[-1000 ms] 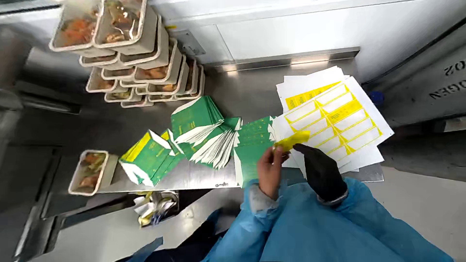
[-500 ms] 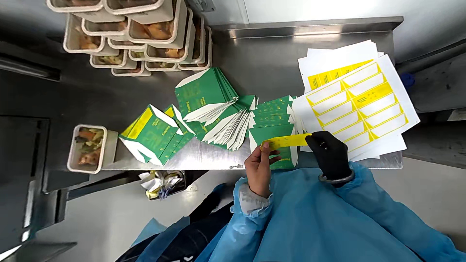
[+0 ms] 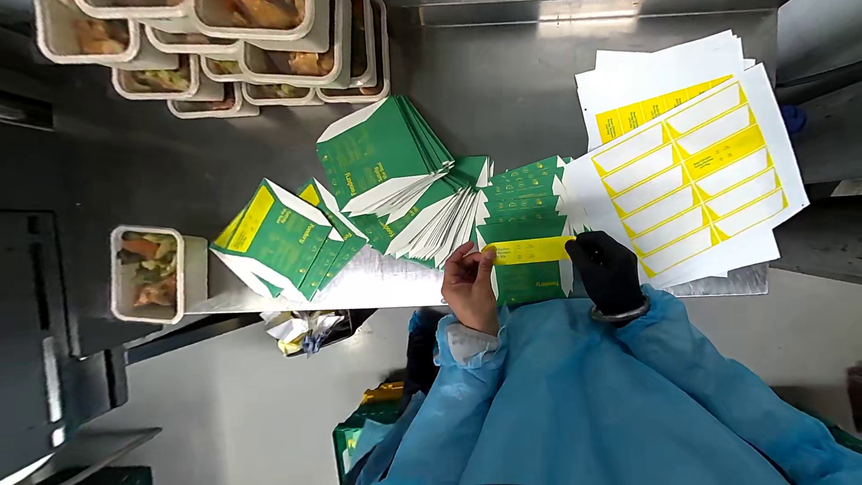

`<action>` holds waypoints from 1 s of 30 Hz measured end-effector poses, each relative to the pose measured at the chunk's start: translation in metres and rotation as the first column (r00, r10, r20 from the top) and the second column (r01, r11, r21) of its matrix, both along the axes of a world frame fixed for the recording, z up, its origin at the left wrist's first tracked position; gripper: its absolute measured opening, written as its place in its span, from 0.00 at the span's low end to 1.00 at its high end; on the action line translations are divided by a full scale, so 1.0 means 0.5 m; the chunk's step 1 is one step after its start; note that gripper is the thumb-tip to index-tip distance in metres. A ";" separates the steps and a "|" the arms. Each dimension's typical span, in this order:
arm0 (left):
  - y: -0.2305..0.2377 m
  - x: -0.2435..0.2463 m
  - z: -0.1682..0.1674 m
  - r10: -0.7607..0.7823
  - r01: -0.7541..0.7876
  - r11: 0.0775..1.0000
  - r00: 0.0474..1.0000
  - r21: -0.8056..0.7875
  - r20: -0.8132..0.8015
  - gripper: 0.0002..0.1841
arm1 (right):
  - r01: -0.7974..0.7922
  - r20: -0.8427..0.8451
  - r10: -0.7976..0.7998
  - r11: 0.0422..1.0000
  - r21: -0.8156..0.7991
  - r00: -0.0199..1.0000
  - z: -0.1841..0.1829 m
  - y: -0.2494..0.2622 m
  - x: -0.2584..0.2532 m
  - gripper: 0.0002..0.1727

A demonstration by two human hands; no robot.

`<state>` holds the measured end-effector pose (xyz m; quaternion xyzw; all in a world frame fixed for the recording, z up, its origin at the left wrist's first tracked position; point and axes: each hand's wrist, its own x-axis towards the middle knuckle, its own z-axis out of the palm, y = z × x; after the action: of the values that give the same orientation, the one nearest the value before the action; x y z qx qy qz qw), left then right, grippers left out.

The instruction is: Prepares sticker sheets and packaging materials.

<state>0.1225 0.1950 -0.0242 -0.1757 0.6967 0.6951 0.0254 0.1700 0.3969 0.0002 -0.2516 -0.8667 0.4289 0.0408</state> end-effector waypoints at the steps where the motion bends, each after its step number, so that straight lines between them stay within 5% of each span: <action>1: 0.003 -0.008 -0.016 -0.002 0.001 1.000 1.000 -0.024 -0.025 0.22 | 0.002 0.012 -0.002 1.000 0.009 1.000 -0.019 0.003 -0.008 0.11; 6: 0.023 -0.027 -0.103 -0.065 0.042 0.957 0.995 -0.287 -0.072 0.17 | -0.020 0.145 0.015 0.999 0.028 0.989 -0.116 0.013 -0.050 0.14; 10: 0.049 -0.045 -0.147 0.053 -0.076 0.952 0.995 -0.296 -0.087 0.19 | 0.000 0.225 -0.006 1.000 0.028 0.974 -0.146 0.016 -0.067 0.15; 24: 0.077 -0.040 -0.151 0.091 -0.125 0.881 0.991 -0.457 -0.097 0.24 | -0.011 0.178 -0.013 0.991 0.135 0.984 -0.166 0.021 -0.078 0.13; 28: 0.078 -0.046 -0.144 0.107 -0.125 0.768 0.992 -0.628 -0.066 0.35 | 0.007 0.212 -0.032 0.993 0.118 0.977 -0.156 0.036 -0.084 0.16; 30: 0.084 -0.048 -0.142 0.076 -0.108 0.724 0.994 -0.682 -0.077 0.32 | 0.012 0.250 -0.040 0.994 0.112 0.967 -0.146 0.047 -0.088 0.22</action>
<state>0.0986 0.2372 -0.0951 -0.1918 0.8945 0.3936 -0.0906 0.1259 0.4203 -0.0730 -0.3127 -0.8836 0.3449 -0.0502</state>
